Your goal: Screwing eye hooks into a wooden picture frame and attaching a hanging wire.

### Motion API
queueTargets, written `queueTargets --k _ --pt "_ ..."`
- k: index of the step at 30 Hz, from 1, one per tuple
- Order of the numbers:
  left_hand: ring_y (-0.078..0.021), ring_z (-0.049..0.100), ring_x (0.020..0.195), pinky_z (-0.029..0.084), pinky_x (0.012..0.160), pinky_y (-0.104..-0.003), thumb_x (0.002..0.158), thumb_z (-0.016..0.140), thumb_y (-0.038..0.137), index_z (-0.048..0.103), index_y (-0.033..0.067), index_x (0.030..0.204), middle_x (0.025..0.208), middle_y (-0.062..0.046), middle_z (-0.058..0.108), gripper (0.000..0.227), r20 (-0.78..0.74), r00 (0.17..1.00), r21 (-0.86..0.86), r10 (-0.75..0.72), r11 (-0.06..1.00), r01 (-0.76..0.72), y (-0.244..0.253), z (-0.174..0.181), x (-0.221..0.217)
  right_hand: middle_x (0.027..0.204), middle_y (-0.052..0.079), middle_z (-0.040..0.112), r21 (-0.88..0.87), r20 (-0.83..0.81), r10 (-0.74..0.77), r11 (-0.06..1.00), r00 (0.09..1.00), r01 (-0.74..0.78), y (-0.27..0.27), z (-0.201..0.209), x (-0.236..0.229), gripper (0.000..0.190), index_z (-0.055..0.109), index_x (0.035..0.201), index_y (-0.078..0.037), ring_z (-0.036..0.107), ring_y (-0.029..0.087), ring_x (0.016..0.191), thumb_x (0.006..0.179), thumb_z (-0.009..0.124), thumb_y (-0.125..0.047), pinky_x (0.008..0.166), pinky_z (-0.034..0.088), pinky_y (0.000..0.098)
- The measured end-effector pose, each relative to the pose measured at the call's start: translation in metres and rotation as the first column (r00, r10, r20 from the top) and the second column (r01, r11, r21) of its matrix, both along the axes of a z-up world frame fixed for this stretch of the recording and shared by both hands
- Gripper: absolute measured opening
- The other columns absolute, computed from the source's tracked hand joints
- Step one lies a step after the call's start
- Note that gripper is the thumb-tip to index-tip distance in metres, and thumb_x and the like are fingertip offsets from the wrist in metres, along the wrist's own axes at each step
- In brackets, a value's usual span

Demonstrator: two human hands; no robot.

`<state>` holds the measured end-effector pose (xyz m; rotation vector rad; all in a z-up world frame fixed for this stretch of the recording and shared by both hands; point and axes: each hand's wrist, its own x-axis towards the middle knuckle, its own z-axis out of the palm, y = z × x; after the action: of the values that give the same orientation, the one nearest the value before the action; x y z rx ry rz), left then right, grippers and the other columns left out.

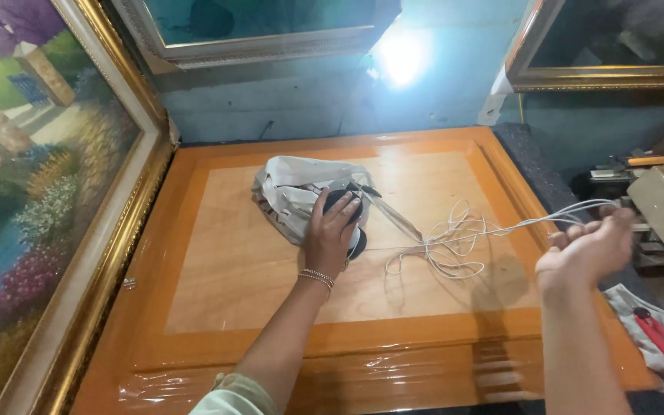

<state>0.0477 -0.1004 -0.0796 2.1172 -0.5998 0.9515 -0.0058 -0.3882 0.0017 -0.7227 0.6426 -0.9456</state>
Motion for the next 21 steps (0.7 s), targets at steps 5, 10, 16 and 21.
queueTargets --k 5,10,16,21 --pt "-0.034 0.032 0.125 0.036 0.101 -0.039 0.083 0.054 0.006 0.06 0.007 0.108 0.114 -0.007 0.059 0.026 -0.055 0.998 -0.026 0.009 1.0 -0.01 -0.006 0.014 -0.005 0.055 -0.005 0.021 -0.056 0.31 -0.132 0.986 0.942 0.157 -0.125 -0.027 0.04 0.01 0.04 0.067 -0.015 0.017 0.007 0.047 0.073 0.048 -0.014 0.044 0.013 0.0241" --pt "-0.0358 0.033 0.124 0.037 0.1 -0.043 0.078 0.06 0.002 0.055 0.0086 0.112 0.118 -0.002 0.056 0.035 0.019 1.0 0.089 0.012 0.996 -0.013 -0.017 -0.009 -0.001 0.052 -0.012 0.025 -0.16 0.018 0.102 0.982 0.995 -0.098 -0.051 0.041 0.004 0.021 0.045 0.063 -0.025 0.019 0.002 0.043 0.077 0.061 -0.027 0.042 0.014 0.0191" --pt "-0.0337 0.039 0.122 0.044 0.095 -0.042 0.082 0.059 0.006 0.059 0.0059 0.105 0.108 -0.008 0.061 0.022 0.072 0.991 -0.022 -0.114 0.993 0.116 -0.036 0.005 -0.01 0.058 -0.009 0.033 -0.181 -0.39 0.417 0.84 0.821 -0.512 0.011 0.047 -0.012 0.018 0.058 0.086 -0.017 0.025 0.004 0.048 0.091 0.05 -0.031 0.046 0.022 0.0207" --pt "-0.0421 0.037 0.121 0.047 0.09 -0.047 0.074 0.066 0.0 0.06 0.0073 0.106 0.112 -0.004 0.06 0.033 0.075 0.992 0.097 -0.098 0.991 0.091 -0.044 0.007 0.004 0.06 -0.008 0.034 -0.209 -0.434 0.476 0.773 0.765 -0.6 0.014 0.046 -0.02 0.022 0.057 0.095 -0.012 0.033 0.005 0.053 0.091 0.05 -0.033 0.048 0.028 0.0198"
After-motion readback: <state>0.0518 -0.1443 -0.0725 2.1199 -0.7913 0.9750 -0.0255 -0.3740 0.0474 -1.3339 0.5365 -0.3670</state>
